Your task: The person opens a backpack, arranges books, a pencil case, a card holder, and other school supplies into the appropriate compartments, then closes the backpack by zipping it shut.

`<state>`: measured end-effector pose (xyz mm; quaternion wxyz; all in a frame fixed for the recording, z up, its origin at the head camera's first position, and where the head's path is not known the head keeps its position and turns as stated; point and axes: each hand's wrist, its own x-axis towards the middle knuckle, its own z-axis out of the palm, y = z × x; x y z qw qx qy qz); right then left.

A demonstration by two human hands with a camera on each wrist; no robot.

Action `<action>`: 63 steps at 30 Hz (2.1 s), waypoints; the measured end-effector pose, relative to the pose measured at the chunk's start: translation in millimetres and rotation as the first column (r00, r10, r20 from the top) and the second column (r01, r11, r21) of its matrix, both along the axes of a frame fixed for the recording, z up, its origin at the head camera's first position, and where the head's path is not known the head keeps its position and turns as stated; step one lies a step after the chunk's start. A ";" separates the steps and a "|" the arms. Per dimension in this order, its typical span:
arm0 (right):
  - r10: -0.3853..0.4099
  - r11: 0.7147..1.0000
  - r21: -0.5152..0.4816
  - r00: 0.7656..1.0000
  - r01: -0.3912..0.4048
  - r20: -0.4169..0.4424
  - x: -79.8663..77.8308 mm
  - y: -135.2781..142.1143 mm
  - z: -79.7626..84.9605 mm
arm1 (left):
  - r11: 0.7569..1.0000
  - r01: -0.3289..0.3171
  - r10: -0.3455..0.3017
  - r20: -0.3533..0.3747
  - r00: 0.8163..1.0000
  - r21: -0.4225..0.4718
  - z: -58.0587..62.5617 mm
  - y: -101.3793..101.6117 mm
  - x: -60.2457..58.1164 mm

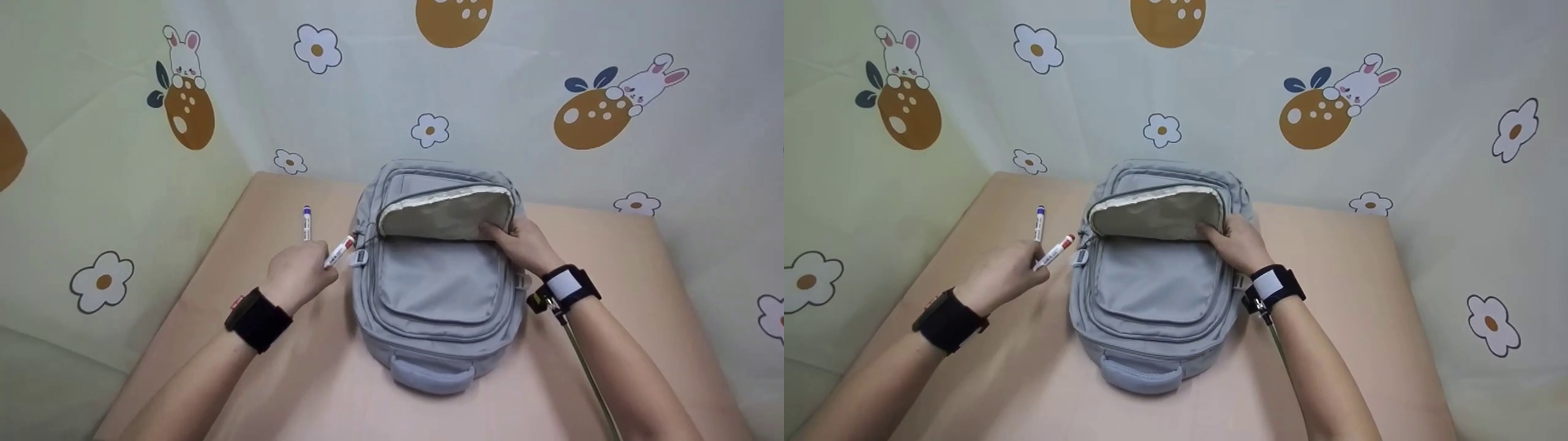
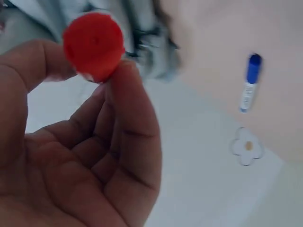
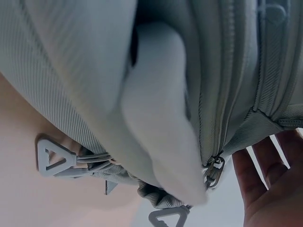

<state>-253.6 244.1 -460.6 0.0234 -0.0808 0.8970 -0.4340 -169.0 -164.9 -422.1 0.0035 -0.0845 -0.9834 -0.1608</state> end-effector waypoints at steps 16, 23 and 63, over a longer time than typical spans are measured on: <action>-0.039 0.993 0.106 0.990 0.054 -0.137 4.7 -6.4 2.2 | 0.910 0.383 -0.410 -0.199 0.890 -0.161 -0.3 137.2 8.5; -0.073 0.985 0.141 0.984 0.096 -0.162 6.9 -9.1 11.0 | 0.890 0.378 -0.430 -0.190 0.883 -0.256 -6.3 184.0 -15.4; -0.101 0.986 0.125 0.991 0.111 -0.085 11.8 -12.9 15.2 | 0.918 0.367 -0.396 -0.357 0.846 -0.148 -11.7 142.2 -0.4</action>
